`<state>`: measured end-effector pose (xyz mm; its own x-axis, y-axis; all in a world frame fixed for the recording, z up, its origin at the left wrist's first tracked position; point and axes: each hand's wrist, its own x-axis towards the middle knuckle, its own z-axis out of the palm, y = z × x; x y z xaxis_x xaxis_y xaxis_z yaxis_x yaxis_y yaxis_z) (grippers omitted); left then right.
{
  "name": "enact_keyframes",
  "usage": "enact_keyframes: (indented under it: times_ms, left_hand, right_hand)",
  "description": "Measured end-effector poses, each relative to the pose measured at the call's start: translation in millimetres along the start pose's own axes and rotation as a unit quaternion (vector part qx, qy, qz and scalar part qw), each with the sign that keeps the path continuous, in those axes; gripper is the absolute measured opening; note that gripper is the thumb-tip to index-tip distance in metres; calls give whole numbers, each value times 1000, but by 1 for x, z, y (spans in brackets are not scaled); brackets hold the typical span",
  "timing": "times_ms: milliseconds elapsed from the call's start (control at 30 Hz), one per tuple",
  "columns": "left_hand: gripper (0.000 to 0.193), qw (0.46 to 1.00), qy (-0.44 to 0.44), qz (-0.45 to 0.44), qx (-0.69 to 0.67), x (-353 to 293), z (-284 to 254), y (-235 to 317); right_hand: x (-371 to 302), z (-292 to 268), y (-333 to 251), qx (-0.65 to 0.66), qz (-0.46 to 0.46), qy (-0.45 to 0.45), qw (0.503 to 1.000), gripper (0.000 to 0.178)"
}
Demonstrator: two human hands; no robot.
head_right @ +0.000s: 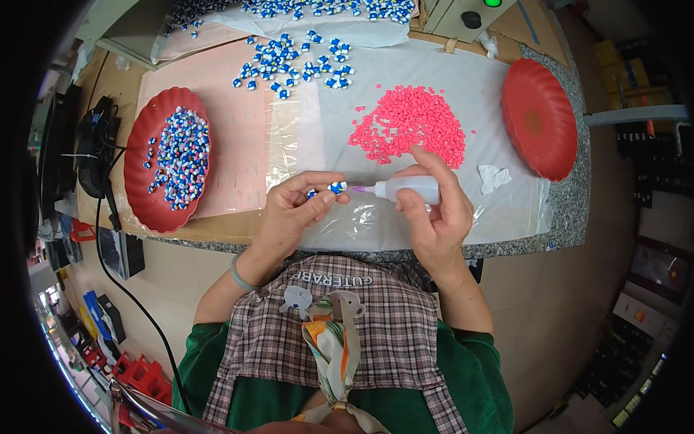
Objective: Applying glue to small blue and white plastic components and assembling them at a factory workbench.
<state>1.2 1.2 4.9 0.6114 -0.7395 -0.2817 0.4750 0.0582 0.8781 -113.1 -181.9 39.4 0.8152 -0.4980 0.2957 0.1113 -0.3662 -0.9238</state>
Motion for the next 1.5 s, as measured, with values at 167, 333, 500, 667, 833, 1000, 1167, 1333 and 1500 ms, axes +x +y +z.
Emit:
enact_keyframes:
  times_ms: [167, 333, 500, 667, 833, 1000, 1167, 1333, 1500]
  left_hand:
    - [26, 998, 4, 37, 50, -2, 4, -2]
    - [27, 992, 5, 62, 114, -2, 2, -4]
    - [27, 991, 8, 68, 118, -2, 1, -6]
    - [27, 990, 5, 63, 124, -2, 1, -5]
    - [26, 992, 2, 66, 105, -1, 1, -10]
    - [26, 995, 9, 49, 84, 0, -1, -9]
    - [27, 996, 17, 34, 80, -2, -5, -8]
    - [24, 997, 26, 18, 70, -3, -5, -5]
    - [24, 997, 27, 11, 77, -4, -6, -6]
  right_hand:
    - [-3, -3, -5, -120, -78, -11, 990, 43]
    - [-3, -2, -6, -153, -114, -22, 981, 43]
    - [-4, 0, -9, -152, -99, -31, 983, 44]
    - [1, 4, -7, -166, -152, -24, 974, 45]
    - [2, 3, -9, -185, -176, -41, 966, 46]
    - [-3, -5, -4, -35, 18, -10, 999, 37]
    - [16, -12, 14, 230, 124, 32, 965, 29]
    - [11, -12, 43, 120, 205, -14, 971, 26]
    - [20, -1, 45, -259, 33, -42, 964, 20]
